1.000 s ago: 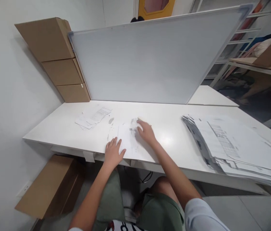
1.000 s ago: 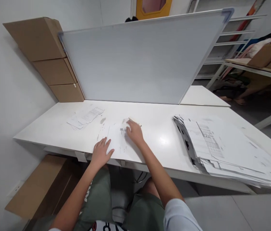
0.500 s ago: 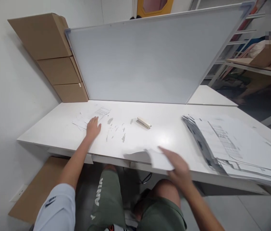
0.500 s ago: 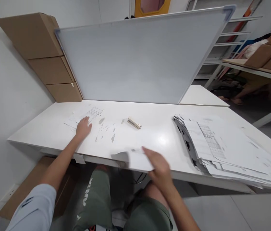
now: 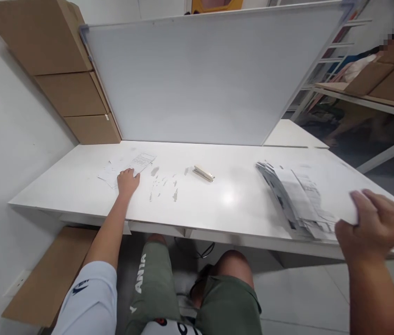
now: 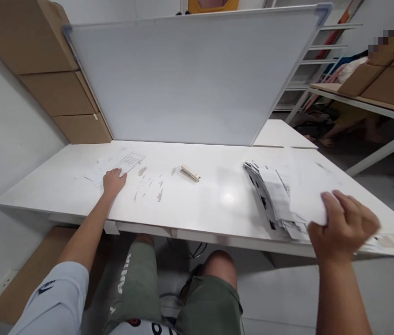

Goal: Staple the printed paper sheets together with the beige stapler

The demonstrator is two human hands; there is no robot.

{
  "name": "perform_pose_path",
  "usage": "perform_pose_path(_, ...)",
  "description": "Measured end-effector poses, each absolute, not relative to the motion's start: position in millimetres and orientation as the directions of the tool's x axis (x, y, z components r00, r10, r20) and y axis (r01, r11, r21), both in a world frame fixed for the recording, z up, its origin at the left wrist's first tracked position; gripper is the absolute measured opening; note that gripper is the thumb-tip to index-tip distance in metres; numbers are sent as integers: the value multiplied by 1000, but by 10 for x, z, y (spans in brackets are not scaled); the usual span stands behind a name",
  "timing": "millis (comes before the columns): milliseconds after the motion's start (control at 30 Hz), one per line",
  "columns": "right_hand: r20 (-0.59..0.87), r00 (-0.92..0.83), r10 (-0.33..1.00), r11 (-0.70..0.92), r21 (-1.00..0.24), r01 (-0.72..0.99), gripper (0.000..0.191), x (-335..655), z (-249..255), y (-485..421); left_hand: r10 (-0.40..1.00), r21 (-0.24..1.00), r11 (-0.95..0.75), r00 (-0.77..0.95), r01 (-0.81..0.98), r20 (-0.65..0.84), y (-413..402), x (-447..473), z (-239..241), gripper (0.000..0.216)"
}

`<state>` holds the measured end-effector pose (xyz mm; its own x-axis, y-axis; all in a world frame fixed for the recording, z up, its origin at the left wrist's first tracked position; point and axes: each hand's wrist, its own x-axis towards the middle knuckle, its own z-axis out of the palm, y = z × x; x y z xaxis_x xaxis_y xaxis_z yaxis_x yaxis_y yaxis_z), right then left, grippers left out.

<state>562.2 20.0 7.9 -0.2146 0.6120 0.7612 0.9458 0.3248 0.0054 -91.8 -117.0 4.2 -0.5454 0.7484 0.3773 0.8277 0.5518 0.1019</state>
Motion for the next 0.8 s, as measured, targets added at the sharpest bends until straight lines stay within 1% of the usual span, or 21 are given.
perform_pose_path(67,730,-242,639,367,-13,930,66,5744,43,454,744,105,557,-551,824,377,-1170,-907,56,47)
perform_pose_path(100,672,-276,687,393,-24,919,63,5818,3,582,743,107,558,-553,823,377,-1172,-900,63,47)
perform_pose_path(167,500,-331,800,419,-71,905,59,5975,-91,817,744,109,558,-554,823,374,-1175,-889,76,47)
perform_pose_path(233,346,-349,871,424,-168,890,57,6108,-159,997,747,110,553,-550,826,373,-1170,-892,84,47)
perform_pose_path(300,219,-348,912,398,-259,880,56,6178,-157,1094,747,106,552,-547,827,377,-1153,-911,84,48)
perform_pose_path(433,13,-293,956,277,-371,886,54,6133,31,1080,744,83,559,-543,825,390,-1091,-980,73,52)
perform_pose_path(500,-28,-222,975,193,-403,895,48,6088,141,1044,745,77,558,-539,827,393,-1061,-1009,76,54)
perform_pose_path(600,-15,-132,991,112,-447,888,41,6072,233,1021,747,70,556,-535,828,395,-1042,-1022,99,55)
perform_pose_path(667,2,-102,995,91,-466,880,44,6078,235,1033,749,67,556,-535,828,392,-1045,-1009,120,54)
perform_pose_path(733,30,-60,998,67,-452,889,48,6055,203,1057,749,70,555,-535,829,392,-1051,-987,143,53)
perform_pose_path(800,106,-12,994,56,-422,905,55,5978,157,1077,747,79,553,-536,829,392,-1054,-964,169,52)
